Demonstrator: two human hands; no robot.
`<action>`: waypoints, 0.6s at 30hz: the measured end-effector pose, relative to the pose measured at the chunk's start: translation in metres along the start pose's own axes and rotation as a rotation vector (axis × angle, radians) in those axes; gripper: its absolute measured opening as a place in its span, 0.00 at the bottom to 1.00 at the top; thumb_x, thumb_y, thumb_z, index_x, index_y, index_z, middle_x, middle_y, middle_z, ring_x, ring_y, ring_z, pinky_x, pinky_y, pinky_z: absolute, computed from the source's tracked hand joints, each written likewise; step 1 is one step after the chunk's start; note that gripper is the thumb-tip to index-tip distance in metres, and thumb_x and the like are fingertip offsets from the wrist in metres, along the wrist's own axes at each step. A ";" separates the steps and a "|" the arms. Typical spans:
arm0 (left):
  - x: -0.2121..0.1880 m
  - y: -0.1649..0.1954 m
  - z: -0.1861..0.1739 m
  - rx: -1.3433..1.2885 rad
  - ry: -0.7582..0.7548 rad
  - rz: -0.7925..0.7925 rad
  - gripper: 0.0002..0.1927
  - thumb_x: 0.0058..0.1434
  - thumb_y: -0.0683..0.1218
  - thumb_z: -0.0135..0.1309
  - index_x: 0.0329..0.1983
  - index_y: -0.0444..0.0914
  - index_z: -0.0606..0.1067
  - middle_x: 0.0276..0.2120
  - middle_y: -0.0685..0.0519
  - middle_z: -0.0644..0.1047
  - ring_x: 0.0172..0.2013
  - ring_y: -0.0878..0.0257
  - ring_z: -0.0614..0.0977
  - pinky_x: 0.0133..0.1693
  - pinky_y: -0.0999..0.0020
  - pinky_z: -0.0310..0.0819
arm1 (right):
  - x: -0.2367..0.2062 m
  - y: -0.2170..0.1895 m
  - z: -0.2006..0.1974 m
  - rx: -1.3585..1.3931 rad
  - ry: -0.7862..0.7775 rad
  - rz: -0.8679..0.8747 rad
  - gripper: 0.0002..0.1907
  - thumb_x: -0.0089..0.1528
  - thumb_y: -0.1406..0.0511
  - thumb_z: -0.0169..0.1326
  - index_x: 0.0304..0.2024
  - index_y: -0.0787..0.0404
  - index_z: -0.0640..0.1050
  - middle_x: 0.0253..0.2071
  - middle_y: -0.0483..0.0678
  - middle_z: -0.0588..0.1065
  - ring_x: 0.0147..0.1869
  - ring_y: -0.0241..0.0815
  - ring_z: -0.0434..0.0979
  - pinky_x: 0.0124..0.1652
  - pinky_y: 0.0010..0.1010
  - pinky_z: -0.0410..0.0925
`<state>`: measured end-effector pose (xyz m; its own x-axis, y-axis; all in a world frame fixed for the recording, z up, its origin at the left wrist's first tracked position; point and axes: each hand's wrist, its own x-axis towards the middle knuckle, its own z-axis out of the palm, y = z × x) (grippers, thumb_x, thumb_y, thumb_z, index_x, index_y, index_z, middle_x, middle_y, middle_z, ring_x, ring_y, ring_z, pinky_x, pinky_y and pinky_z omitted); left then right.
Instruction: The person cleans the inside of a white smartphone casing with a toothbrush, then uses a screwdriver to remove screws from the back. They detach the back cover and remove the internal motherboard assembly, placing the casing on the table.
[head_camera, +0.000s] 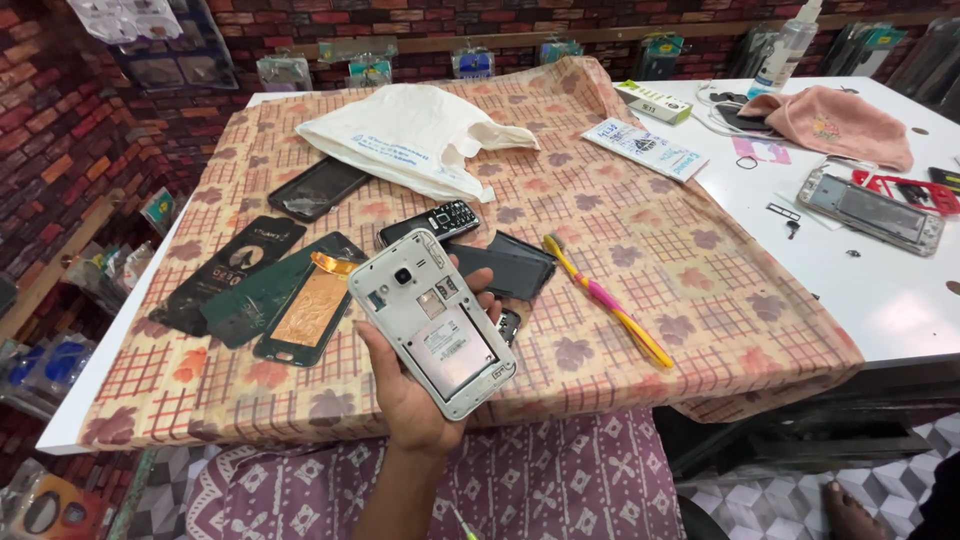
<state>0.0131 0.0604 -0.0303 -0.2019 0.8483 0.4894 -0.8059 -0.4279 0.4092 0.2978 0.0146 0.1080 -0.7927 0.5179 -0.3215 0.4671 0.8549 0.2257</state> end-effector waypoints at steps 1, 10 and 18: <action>0.003 0.000 0.000 -0.009 0.011 -0.009 0.48 0.69 0.74 0.28 0.76 0.33 0.57 0.61 0.35 0.73 0.56 0.50 0.77 0.62 0.52 0.71 | -0.002 0.003 -0.005 -0.010 -0.041 -0.013 0.04 0.70 0.73 0.45 0.46 0.62 0.66 0.56 0.59 0.74 0.66 0.49 0.63 0.63 0.37 0.61; 0.017 -0.020 -0.003 -0.034 0.126 -0.023 0.41 0.72 0.69 0.25 0.74 0.37 0.60 0.60 0.38 0.72 0.55 0.50 0.77 0.59 0.51 0.73 | -0.005 0.015 -0.035 -0.276 -0.322 -0.163 0.04 0.69 0.72 0.46 0.45 0.63 0.72 0.60 0.56 0.72 0.72 0.52 0.55 0.65 0.40 0.57; 0.014 -0.028 -0.001 -0.058 0.107 -0.042 0.41 0.71 0.71 0.27 0.74 0.39 0.60 0.62 0.39 0.72 0.55 0.52 0.76 0.57 0.48 0.74 | -0.006 0.023 -0.058 -0.381 -0.393 -0.252 0.08 0.69 0.71 0.46 0.45 0.65 0.77 0.63 0.54 0.70 0.77 0.54 0.48 0.67 0.43 0.53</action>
<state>0.0327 0.0848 -0.0354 -0.2227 0.8950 0.3865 -0.8453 -0.3748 0.3808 0.2908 0.0296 0.1681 -0.6228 0.3343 -0.7074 0.0522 0.9199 0.3887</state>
